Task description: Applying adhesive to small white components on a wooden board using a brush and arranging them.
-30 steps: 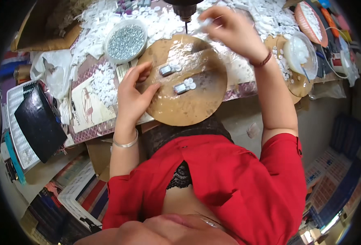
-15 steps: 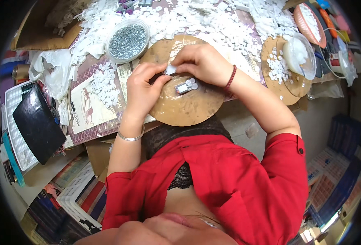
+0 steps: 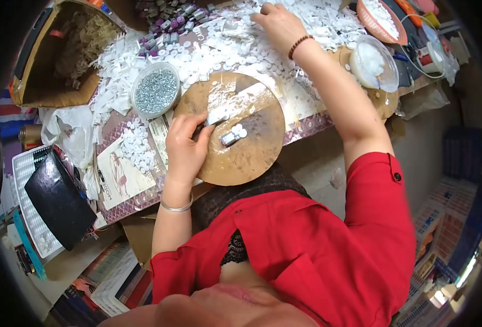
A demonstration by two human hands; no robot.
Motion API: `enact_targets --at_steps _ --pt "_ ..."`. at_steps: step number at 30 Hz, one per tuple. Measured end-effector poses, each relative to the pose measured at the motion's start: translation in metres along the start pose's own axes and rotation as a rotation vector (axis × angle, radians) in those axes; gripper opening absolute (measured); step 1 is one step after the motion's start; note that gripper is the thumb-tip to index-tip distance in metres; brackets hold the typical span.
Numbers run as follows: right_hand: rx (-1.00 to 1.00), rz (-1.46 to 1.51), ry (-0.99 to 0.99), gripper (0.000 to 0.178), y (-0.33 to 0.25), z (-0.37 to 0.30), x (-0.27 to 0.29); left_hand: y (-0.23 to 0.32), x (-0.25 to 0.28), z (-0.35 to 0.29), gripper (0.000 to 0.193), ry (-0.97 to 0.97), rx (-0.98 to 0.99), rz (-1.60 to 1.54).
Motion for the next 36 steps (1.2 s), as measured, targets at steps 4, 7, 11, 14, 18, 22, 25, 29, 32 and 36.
enact_targets --at_steps 4,7,11,14,18,22,25,29,32,36 --pt "-0.02 0.226 -0.038 0.03 0.049 -0.017 -0.051 0.0 0.005 0.001 0.025 -0.056 0.042 0.018" --pt "-0.353 0.751 -0.125 0.027 -0.039 -0.014 0.048 -0.01 0.024 -0.011 0.027 0.044 0.163 -0.126" --pt "-0.149 1.472 -0.34 0.029 -0.111 -0.07 0.079 -0.017 0.033 -0.019 0.032 -0.039 0.307 -0.399" --pt "0.092 1.223 -0.221 0.032 -0.127 -0.077 0.083 -0.009 0.031 -0.02 0.042 -0.148 0.248 -0.414" --pt "0.077 1.094 -0.223 0.032 -0.124 -0.088 0.072 0.023 0.014 -0.014 0.043 -0.111 -0.007 -0.213" --pt "0.062 1.015 -0.266 0.03 -0.116 -0.09 0.07 0.018 -0.007 -0.02 0.022 -0.109 -0.016 -0.131" --pt "0.037 1.022 -0.349 0.026 -0.113 -0.091 0.069 0.024 -0.009 -0.019 0.022 -0.103 -0.038 -0.117" --pt "0.03 0.92 -0.437 0.021 -0.116 -0.081 0.07 0.026 -0.013 -0.019 0.021 -0.139 -0.075 -0.029" --pt "0.168 0.898 -0.506 0.023 -0.116 -0.065 0.073 0.027 -0.004 -0.015 0.023 -0.181 -0.063 -0.044" --pt "-0.01 1.007 -0.367 0.014 -0.121 -0.018 0.08 0.012 0.033 0.014 0.013 0.025 0.042 0.018"
Point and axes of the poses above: each hand's wrist, its own z-axis towards the middle knuckle, its own x-axis out of the back of the hand, y = z × x, the point moved 4 cm from there along z, towards the middle knuckle, and after that the axes turned 4 degrees about -z, right-handed, at the moved point
